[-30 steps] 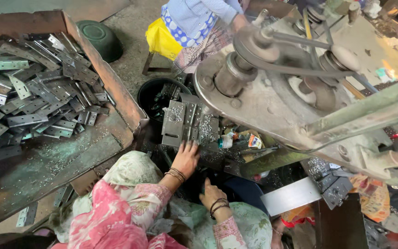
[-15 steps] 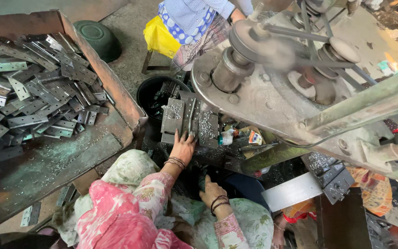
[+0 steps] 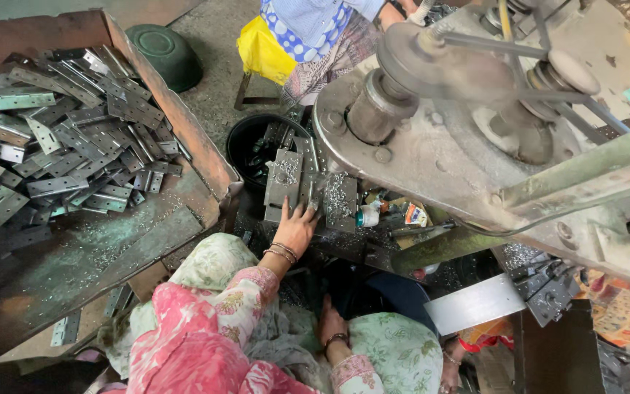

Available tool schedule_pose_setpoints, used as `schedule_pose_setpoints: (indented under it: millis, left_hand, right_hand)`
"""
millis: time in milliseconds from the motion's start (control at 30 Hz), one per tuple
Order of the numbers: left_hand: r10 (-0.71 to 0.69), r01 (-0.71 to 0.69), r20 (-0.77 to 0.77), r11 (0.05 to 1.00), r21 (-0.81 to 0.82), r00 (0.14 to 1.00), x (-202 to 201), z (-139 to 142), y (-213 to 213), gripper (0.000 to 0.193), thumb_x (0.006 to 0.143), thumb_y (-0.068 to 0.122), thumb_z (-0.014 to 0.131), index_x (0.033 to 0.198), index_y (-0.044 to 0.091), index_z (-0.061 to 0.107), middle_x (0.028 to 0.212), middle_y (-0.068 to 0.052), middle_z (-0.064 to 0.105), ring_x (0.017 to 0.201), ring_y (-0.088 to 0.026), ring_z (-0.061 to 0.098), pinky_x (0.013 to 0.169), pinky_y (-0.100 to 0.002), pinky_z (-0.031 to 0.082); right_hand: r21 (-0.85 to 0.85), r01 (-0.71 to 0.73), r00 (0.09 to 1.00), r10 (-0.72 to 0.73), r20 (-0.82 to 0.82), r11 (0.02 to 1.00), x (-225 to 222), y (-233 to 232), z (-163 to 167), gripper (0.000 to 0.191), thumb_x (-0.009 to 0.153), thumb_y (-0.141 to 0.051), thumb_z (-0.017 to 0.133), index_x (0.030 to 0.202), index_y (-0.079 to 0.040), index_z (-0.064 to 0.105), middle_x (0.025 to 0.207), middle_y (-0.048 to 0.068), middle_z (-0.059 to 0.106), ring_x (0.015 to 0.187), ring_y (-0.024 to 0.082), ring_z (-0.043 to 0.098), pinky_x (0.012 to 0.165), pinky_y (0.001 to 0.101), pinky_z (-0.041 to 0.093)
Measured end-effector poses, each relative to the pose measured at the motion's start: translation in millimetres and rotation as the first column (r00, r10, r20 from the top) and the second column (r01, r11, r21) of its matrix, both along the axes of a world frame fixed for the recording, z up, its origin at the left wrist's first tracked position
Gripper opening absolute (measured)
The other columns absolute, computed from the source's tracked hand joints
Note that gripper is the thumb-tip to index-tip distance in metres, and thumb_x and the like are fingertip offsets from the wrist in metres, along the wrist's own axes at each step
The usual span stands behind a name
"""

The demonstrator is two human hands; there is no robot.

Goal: The person repeatedly places small metal plates into a manual punching machine, presses the lever to punch holes, and removes the finished pieces. The person handles the metal plates one at a time and deposits them into a nearby bin.

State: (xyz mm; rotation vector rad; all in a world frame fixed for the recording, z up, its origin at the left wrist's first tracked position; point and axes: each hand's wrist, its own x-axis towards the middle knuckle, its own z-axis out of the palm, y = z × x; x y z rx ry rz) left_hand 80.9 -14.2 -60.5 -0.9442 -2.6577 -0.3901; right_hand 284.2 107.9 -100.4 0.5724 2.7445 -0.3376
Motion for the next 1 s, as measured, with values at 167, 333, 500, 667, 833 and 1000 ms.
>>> schedule_pose_setpoints:
  millis: [167,333,500,667,833,1000]
  left_hand:
    - [0.191,-0.192,-0.064,0.981,-0.012,0.979,1.2,6.6,-4.9,0.040,0.100,0.032,0.049,0.122,0.008,0.072,0.136,-0.005,0.059,0.145,-0.037,0.036,0.118,-0.075,0.012]
    - [0.202,-0.183,0.123,0.972,-0.146,0.972,-18.3,15.1,4.4,0.035,0.101,0.029,0.047,0.111,0.013,0.076,0.140,-0.002,0.058,0.147,-0.036,0.032,0.118,-0.076,0.009]
    - [0.170,-0.168,0.008,0.979,-0.116,0.985,-24.9,10.4,4.5,0.034,0.097,0.029,0.050,0.109,0.012,0.077,0.138,-0.004,0.060,0.143,-0.039,0.034,0.115,-0.077,0.010]
    - [0.160,-0.152,0.024,0.970,-0.189,0.987,-21.7,9.7,9.4,0.032,0.097,0.030,0.052,0.105,0.014,0.079,0.136,-0.008,0.061,0.142,-0.038,0.036,0.115,-0.076,0.013]
    - [0.171,-0.157,0.038,0.959,-0.234,0.985,-21.1,14.5,16.4,0.032,0.097,0.031,0.053,0.105,0.015,0.079,0.133,-0.010,0.062,0.140,-0.039,0.037,0.115,-0.077,0.015]
    - [0.166,-0.157,0.020,0.963,-0.218,0.986,-24.1,13.1,15.8,0.032,0.095,0.030,0.053,0.106,0.016,0.079,0.133,-0.009,0.062,0.139,-0.038,0.038,0.114,-0.077,0.015]
  right_hand:
    - [-0.040,-0.087,0.996,0.088,0.028,0.995,-10.7,17.2,12.0,0.076,0.089,-0.029,0.070,0.152,-0.012,0.032,0.113,0.023,0.070,0.103,0.043,0.069,0.088,0.0525,0.057]
    - [0.019,-0.088,0.990,0.085,0.110,0.996,-14.9,24.8,16.3,0.072,0.089,-0.030,0.073,0.148,-0.011,0.036,0.110,0.022,0.072,0.102,0.042,0.070,0.087,0.0518,0.058]
    - [0.074,-0.046,0.997,0.051,-0.066,0.996,-9.1,19.5,9.6,0.075,0.085,-0.020,0.072,0.150,-0.010,0.035,0.108,0.022,0.071,0.096,0.044,0.071,0.082,0.0538,0.058]
    - [-0.019,-0.014,1.000,0.014,0.007,1.000,-10.9,23.4,9.3,0.075,0.087,-0.028,0.075,0.148,-0.009,0.035,0.103,0.025,0.071,0.097,0.046,0.069,0.084,0.0540,0.057]
    - [0.034,-0.083,0.989,0.078,0.125,0.996,-18.0,31.4,13.2,0.059,0.088,-0.031,0.073,0.137,-0.011,0.046,0.103,0.022,0.073,0.098,0.043,0.072,0.085,0.0535,0.058]
    - [0.025,-0.053,0.997,0.052,0.052,0.998,-13.4,22.0,6.1,0.066,0.085,-0.029,0.074,0.141,-0.010,0.043,0.106,0.023,0.072,0.100,0.044,0.071,0.085,0.0540,0.058]
